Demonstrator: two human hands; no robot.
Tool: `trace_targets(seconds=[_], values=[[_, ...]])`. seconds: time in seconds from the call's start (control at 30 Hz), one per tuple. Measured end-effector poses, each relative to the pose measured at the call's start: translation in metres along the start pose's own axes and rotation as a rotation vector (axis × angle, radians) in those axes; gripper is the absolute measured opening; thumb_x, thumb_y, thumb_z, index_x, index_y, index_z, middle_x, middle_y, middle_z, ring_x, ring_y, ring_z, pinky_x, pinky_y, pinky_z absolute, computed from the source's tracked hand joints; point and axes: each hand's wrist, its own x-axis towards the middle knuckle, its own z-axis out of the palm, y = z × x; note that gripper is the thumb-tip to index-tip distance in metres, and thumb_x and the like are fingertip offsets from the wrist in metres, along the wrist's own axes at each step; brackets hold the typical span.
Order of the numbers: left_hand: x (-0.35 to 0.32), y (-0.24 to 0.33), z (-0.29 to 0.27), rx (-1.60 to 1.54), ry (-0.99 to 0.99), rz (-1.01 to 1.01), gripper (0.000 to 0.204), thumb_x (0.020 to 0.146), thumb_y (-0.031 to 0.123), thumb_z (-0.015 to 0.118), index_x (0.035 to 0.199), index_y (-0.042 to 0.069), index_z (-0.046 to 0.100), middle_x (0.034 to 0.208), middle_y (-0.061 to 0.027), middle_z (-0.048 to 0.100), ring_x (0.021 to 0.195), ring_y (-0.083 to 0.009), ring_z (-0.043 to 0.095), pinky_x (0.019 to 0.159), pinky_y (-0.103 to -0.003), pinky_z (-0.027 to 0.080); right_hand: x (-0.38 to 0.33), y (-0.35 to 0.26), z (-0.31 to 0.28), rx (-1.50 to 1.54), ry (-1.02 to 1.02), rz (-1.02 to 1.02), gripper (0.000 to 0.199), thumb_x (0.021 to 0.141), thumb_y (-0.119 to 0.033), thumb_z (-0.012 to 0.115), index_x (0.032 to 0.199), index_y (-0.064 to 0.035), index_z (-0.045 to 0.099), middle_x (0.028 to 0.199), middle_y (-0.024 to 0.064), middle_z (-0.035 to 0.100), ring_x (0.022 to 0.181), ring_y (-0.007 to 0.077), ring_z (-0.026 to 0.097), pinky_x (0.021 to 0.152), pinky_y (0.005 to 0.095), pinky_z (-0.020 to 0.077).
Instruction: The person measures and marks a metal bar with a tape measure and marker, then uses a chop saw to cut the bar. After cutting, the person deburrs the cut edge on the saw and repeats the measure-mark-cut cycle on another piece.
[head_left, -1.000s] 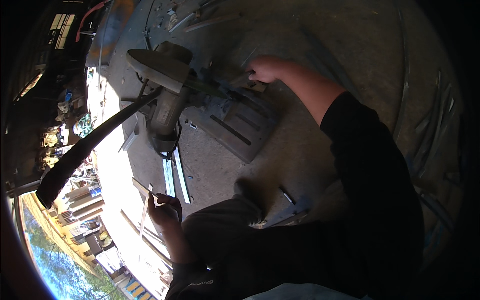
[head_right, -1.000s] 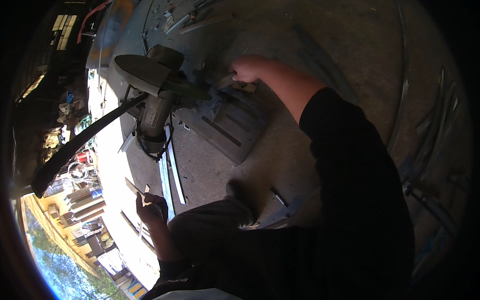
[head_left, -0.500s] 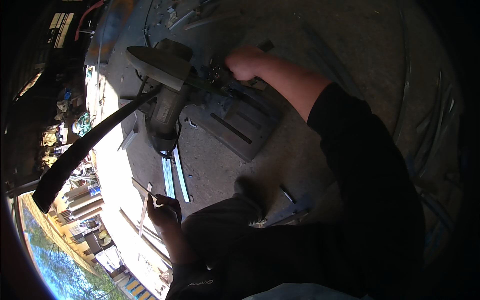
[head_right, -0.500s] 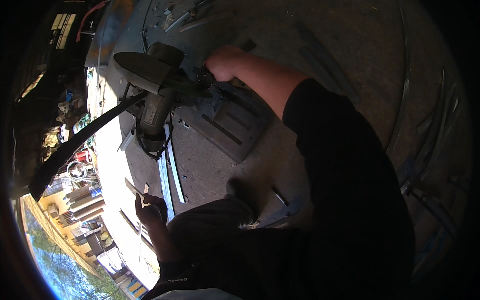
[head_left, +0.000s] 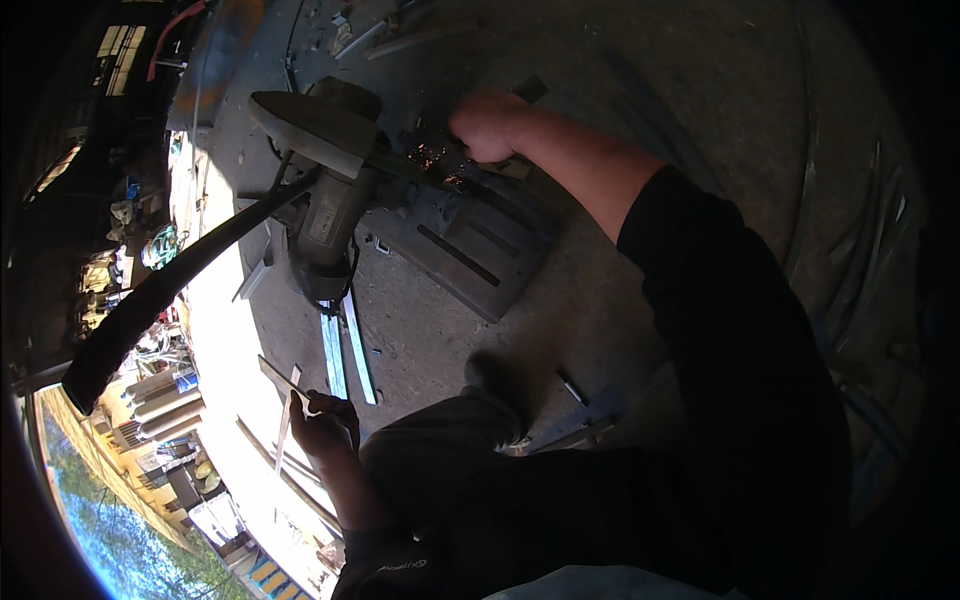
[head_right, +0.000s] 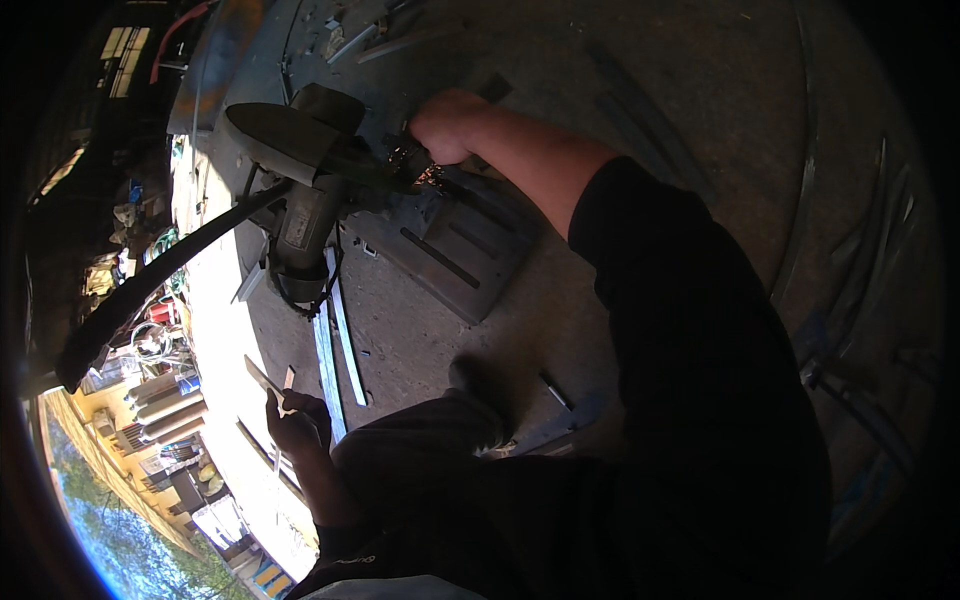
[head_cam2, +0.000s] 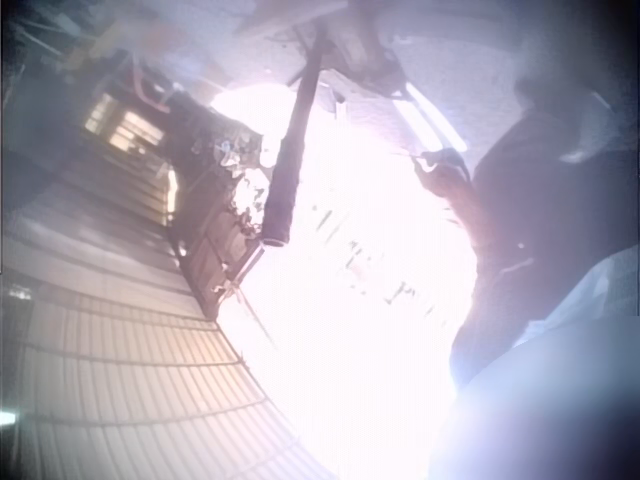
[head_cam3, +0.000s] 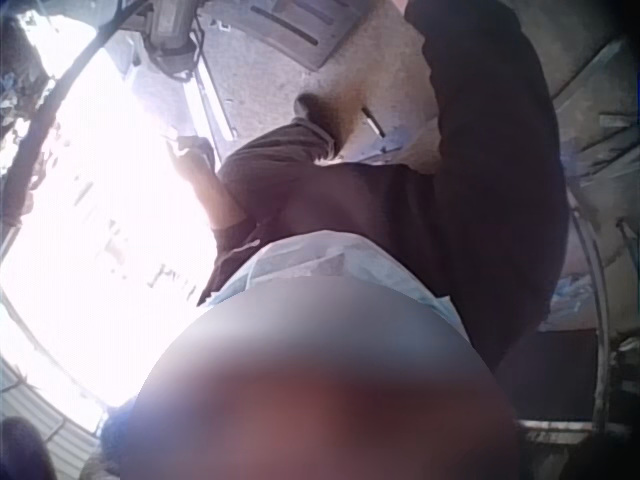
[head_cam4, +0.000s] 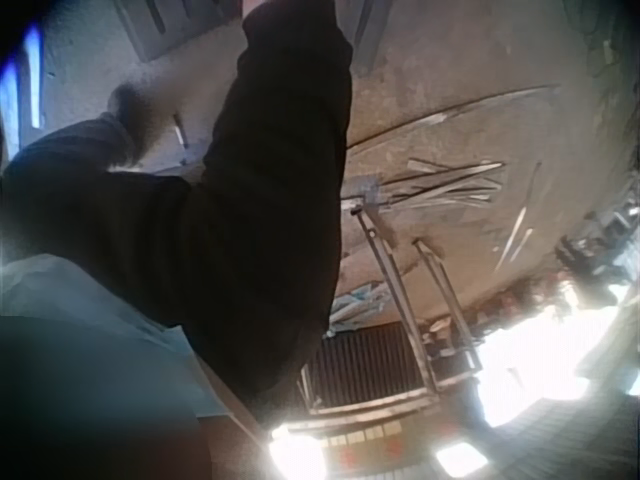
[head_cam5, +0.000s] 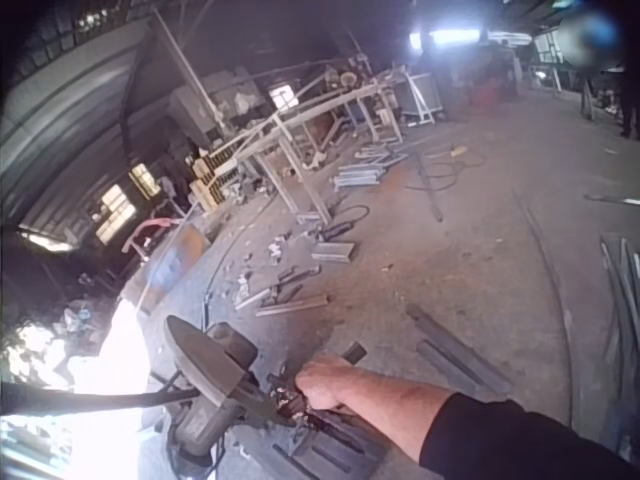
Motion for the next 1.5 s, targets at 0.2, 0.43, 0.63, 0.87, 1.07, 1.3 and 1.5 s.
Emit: trace_targets(seconds=[0.2, 0.43, 0.63, 0.87, 1.07, 1.3, 1.5], values=[[-0.007, 0.0, 0.0, -0.012, -0.044, -0.043, 0.033, 0.094, 0.044, 0.076, 0.092, 0.015, 0.059, 0.07, 0.0103, 0.053, 0.062, -0.0077, 0.055, 0.063, -0.025, 0.043, -0.015, 0.004, -0.005, -0.013, 0.051, -0.121, 0.029, 0.082, -0.026, 0.072, 0.102, -0.0069, 0.079, 0.106, 0.0176, 0.075, 0.102, 0.0382, 0.071, 0.089, 0.05, 0.0559], [-0.023, 0.001, -0.007, -0.082, 0.001, -0.051, 0.032, 0.096, 0.041, 0.075, 0.093, 0.013, 0.059, 0.071, 0.0095, 0.051, 0.063, -0.0079, 0.054, 0.064, -0.025, 0.044, -0.131, 0.018, -0.008, 0.659, -0.129, -0.268, 0.021, 0.087, -0.022, 0.075, 0.099, -0.0043, 0.078, 0.088, 0.0088, 0.077, 0.081, 0.0226, 0.073, 0.075, 0.0376, 0.0553], [-0.019, 0.006, -0.031, -0.166, -0.035, -0.004, 0.028, 0.094, 0.031, 0.078, 0.1, 0.01, 0.06, 0.077, 0.0068, 0.056, 0.066, -0.007, 0.06, 0.063, -0.023, 0.052, -0.214, 0.016, -0.001, 1.328, -0.289, -0.116, 0.015, 0.09, -0.006, 0.074, 0.105, -0.0043, 0.075, 0.088, 0.0106, 0.077, 0.081, 0.0199, 0.076, 0.068, 0.0329, 0.0599], [-0.007, 0.012, -0.055, -0.22, -0.067, -0.021, 0.02, 0.097, 0.028, 0.075, 0.097, 0.013, 0.062, 0.078, 0.0062, 0.06, 0.069, -0.0076, 0.063, 0.067, -0.027, 0.054, -0.284, 0.001, 0.012, 1.792, -0.107, -0.141, 0.025, 0.091, -0.002, 0.073, 0.116, -0.0005, 0.069, 0.103, 0.0175, 0.076, 0.086, 0.0253, 0.077, 0.07, 0.0384, 0.0625], [-0.007, 0.012, -0.06, -0.215, -0.021, 0.03, 0.033, 0.094, 0.031, 0.078, 0.102, 0.004, 0.063, 0.082, 0.0005, 0.06, 0.074, -0.0119, 0.062, 0.069, -0.025, 0.053, -0.306, 0.03, 0.077, 1.697, 0.022, 0.511, 0.027, 0.101, -0.022, 0.067, 0.113, 0.002, 0.07, 0.098, 0.0141, 0.073, 0.077, 0.0237, 0.072, 0.069, 0.0399, 0.059], [-0.032, 0.004, -0.043, -0.224, -0.044, 0.019, 0.022, 0.097, 0.025, 0.075, 0.099, 0.011, 0.059, 0.075, 0.0065, 0.055, 0.066, -0.0076, 0.059, 0.062, -0.025, 0.046, -0.362, 0.077, 0.222, 1.901, 0.388, 1.33, 0.033, 0.102, -0.017, 0.061, 0.129, 0.0024, 0.06, 0.11, 0.0172, 0.068, 0.093, 0.0331, 0.071, 0.078, 0.049, 0.0601], [-0.036, -0.001, -0.033, -0.187, -0.048, 0.026, 0.022, 0.1, 0.028, 0.071, 0.099, 0.01, 0.059, 0.076, 0.006, 0.056, 0.066, -0.0077, 0.058, 0.062, -0.025, 0.045, -0.391, 0.102, 0.283, 1.825, 0.446, 1.435, 0.039, 0.106, -0.015, 0.052, 0.141, 0.004, 0.056, 0.119, 0.0148, 0.065, 0.1, 0.0291, 0.065, 0.092, 0.0499, 0.0541]])
